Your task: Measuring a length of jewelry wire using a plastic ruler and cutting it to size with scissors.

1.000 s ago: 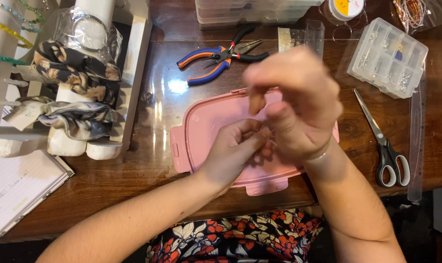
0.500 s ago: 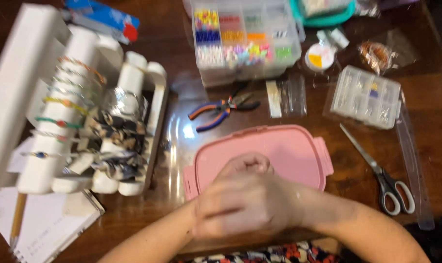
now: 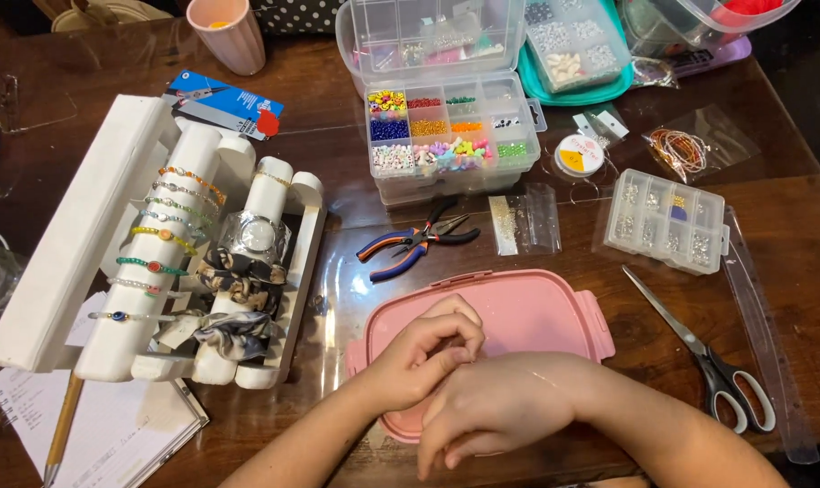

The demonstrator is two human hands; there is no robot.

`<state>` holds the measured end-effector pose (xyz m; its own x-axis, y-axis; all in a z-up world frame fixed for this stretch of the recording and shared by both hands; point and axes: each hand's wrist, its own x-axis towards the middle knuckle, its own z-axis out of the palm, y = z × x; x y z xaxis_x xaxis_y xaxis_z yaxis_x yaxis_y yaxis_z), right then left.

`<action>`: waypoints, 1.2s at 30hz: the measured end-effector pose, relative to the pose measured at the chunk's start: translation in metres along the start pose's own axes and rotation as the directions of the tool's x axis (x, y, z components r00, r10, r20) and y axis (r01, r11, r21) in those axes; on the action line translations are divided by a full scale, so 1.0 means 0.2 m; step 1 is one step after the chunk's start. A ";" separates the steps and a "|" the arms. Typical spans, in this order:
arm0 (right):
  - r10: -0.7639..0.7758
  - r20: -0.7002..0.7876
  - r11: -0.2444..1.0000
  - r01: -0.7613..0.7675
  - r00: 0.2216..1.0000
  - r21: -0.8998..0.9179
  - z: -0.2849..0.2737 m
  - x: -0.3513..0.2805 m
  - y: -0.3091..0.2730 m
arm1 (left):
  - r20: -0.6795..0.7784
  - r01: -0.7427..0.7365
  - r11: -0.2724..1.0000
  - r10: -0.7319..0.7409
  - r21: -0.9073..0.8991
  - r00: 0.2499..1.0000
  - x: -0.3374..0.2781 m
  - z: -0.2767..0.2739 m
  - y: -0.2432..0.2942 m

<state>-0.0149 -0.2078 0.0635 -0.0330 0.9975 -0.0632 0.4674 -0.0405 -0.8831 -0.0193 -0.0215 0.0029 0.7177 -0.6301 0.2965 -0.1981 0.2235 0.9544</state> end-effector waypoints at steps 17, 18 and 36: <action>0.265 0.232 0.960 -0.278 0.936 0.022 -0.08 -0.08 0.08 | 0.213 -0.061 0.986 0.027 0.155 0.977 0.03 -0.08 0.07; 0.268 0.229 0.960 -0.280 0.936 0.023 -0.11 -0.10 0.09 | 0.216 -0.063 0.986 0.029 0.154 0.976 0.03 -0.09 0.07; 0.170 0.266 0.867 -0.272 0.949 0.417 -0.33 -0.25 0.17 | 0.080 -0.113 0.937 0.092 0.330 0.993 0.09 -0.09 -0.08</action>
<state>0.0604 -0.2548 0.0666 -0.1868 0.9240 -0.3337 0.0461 -0.3311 -0.9425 0.0084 -0.0232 -0.0071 0.6411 -0.6642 0.3846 -0.4867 0.0356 0.8728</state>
